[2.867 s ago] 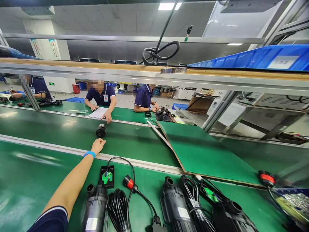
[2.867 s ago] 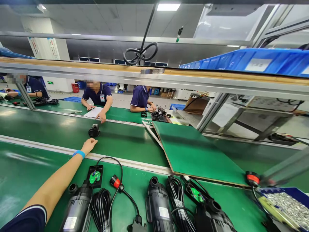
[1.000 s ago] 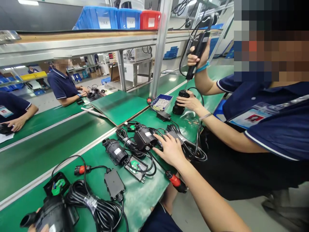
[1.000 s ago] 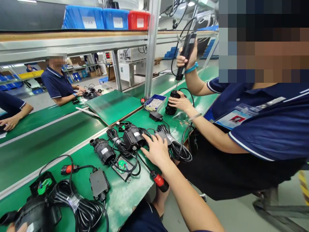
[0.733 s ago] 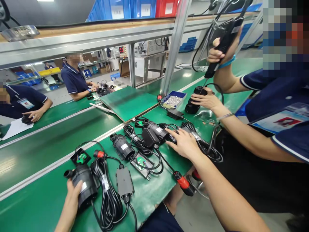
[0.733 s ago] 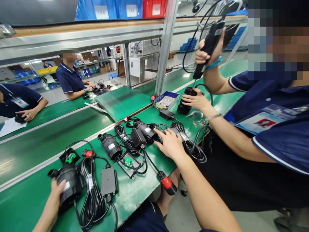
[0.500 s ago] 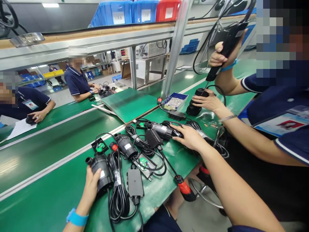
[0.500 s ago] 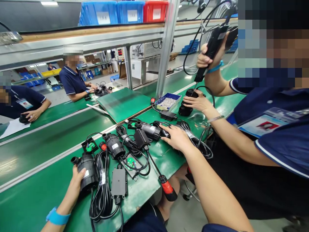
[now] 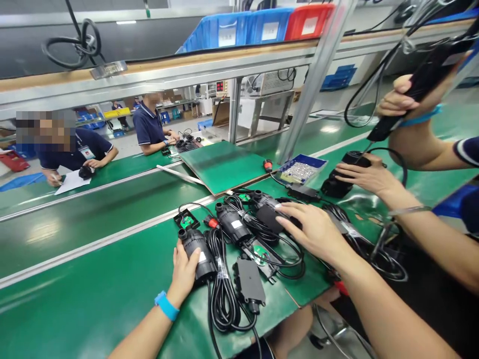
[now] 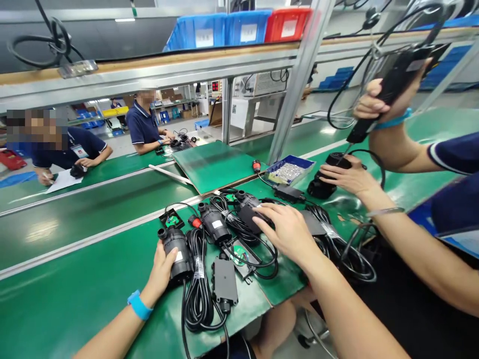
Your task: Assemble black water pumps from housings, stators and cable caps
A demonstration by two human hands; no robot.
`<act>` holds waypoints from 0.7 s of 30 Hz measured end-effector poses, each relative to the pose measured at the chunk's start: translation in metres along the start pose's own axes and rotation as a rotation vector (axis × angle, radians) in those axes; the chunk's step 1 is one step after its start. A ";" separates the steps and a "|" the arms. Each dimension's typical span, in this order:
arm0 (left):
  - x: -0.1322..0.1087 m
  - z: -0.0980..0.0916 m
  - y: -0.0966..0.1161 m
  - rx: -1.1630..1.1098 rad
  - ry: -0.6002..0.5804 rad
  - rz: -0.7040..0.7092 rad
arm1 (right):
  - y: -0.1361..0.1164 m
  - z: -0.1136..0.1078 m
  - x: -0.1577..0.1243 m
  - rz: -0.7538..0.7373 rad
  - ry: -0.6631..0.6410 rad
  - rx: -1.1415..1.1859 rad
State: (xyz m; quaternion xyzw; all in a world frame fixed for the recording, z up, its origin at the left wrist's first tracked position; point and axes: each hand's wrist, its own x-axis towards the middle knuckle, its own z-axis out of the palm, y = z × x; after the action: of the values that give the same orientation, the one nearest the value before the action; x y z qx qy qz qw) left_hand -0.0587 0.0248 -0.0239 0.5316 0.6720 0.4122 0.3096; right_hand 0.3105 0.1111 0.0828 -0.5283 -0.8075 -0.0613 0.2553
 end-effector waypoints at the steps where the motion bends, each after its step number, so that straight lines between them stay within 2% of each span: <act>1: -0.002 0.001 0.001 0.000 0.010 -0.019 | -0.007 -0.004 0.020 -0.020 -0.063 -0.003; 3: -0.004 0.003 0.004 -0.005 0.024 -0.050 | -0.021 -0.004 0.068 -0.024 -0.260 -0.068; 4: -0.005 0.003 0.006 -0.008 0.025 -0.056 | -0.027 0.001 0.093 -0.016 -0.317 -0.093; 7: -0.005 0.002 0.007 -0.016 0.024 -0.065 | -0.044 0.038 0.158 0.039 -0.454 -0.163; 9: -0.006 0.002 0.007 -0.020 0.023 -0.069 | -0.053 0.069 0.185 0.083 -0.524 -0.212; 12: -0.008 0.002 0.007 -0.017 -0.003 -0.086 | -0.059 0.105 0.201 0.126 -0.572 -0.269; 14: -0.010 0.003 0.009 -0.001 -0.030 -0.103 | -0.057 0.117 0.200 0.126 -0.575 -0.297; 18: -0.014 0.004 0.019 0.045 -0.047 -0.121 | -0.055 0.122 0.195 0.021 -0.572 -0.329; 21: -0.015 0.003 0.027 0.044 -0.056 -0.118 | -0.068 0.127 0.201 -0.132 -0.586 -0.302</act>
State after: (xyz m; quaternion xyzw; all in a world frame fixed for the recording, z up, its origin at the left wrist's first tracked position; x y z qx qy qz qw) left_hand -0.0401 0.0137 -0.0019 0.5092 0.7022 0.3634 0.3400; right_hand 0.1441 0.2935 0.0807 -0.5018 -0.8608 -0.0424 -0.0735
